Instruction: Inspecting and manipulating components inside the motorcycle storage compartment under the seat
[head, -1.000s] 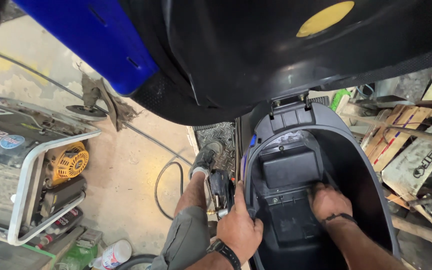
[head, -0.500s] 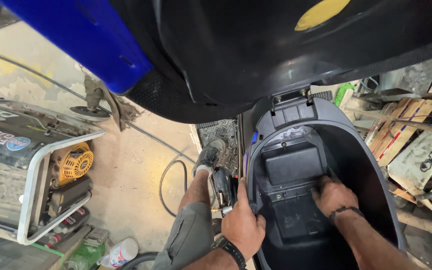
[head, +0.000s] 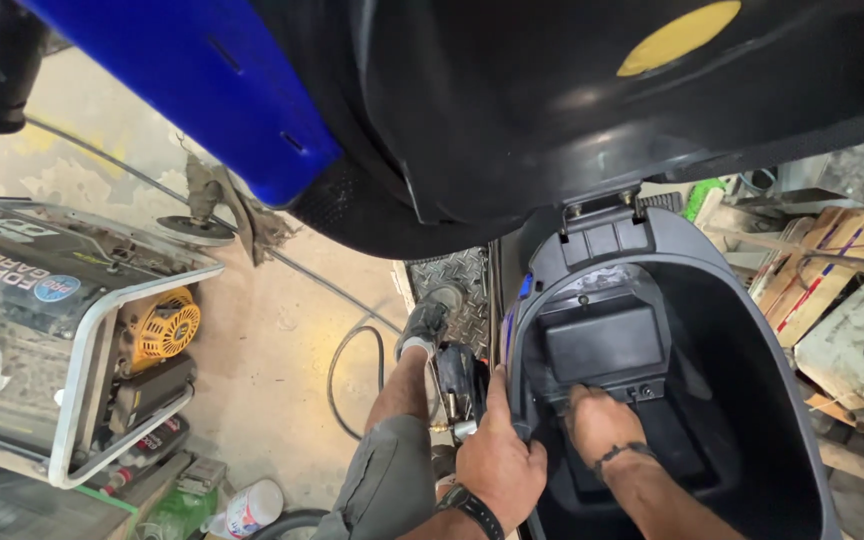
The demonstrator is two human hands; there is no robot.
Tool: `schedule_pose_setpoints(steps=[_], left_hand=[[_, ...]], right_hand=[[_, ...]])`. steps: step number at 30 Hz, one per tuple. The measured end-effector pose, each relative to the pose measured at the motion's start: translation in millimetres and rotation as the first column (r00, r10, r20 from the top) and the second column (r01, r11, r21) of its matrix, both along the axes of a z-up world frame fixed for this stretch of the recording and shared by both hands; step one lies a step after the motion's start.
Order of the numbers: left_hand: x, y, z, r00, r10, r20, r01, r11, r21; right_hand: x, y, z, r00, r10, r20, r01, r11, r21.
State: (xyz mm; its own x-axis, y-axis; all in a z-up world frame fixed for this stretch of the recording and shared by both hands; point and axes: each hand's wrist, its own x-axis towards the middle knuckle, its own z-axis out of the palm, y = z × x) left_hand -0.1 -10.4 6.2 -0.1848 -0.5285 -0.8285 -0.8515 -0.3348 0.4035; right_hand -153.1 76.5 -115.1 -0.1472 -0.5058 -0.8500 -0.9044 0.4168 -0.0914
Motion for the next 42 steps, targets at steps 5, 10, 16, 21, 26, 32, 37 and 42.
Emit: schedule_pose_setpoints(steps=[5, 10, 16, 21, 26, 32, 37, 42], left_hand=[[-2, -12, 5, 0.983, 0.120, -0.137, -0.138, 0.982, -0.128], [-27, -59, 9, 0.980, 0.127, -0.153, -0.162, 0.955, -0.250], [-49, -76, -22, 0.993, 0.035, -0.114, -0.087, 0.866, -0.493], [-50, -67, -37, 0.997, 0.005, -0.075, -0.050, 0.793, -0.607], [-50, -57, -60, 0.995, -0.060, 0.082, 0.101, 0.695, -0.712], [-50, -70, -37, 0.992, -0.001, -0.129, -0.070, 0.836, -0.545], [-50, -70, -36, 0.989, 0.016, -0.146, -0.093, 0.838, -0.537], [-48, -70, -36, 0.989, -0.003, -0.146, -0.080, 0.826, -0.558]], right_hand=[[2, 12, -7, 0.988, -0.135, -0.077, 0.135, 0.991, -0.008], [8, 17, -9, 0.990, -0.056, -0.126, 0.054, 0.998, -0.021], [-9, -20, 29, 0.961, -0.246, -0.128, 0.238, 0.969, -0.073], [-14, -61, 44, 0.950, -0.307, 0.057, 0.190, 0.423, -0.886], [-8, -112, -16, 0.868, -0.339, -0.362, 0.022, 0.755, -0.656], [0, -150, 15, 0.873, -0.338, -0.352, 0.240, 0.925, -0.295], [-1, -154, 9, 0.867, -0.341, -0.364, 0.244, 0.926, -0.288], [-3, -145, -1, 0.873, -0.317, -0.370, 0.194, 0.923, -0.332]])
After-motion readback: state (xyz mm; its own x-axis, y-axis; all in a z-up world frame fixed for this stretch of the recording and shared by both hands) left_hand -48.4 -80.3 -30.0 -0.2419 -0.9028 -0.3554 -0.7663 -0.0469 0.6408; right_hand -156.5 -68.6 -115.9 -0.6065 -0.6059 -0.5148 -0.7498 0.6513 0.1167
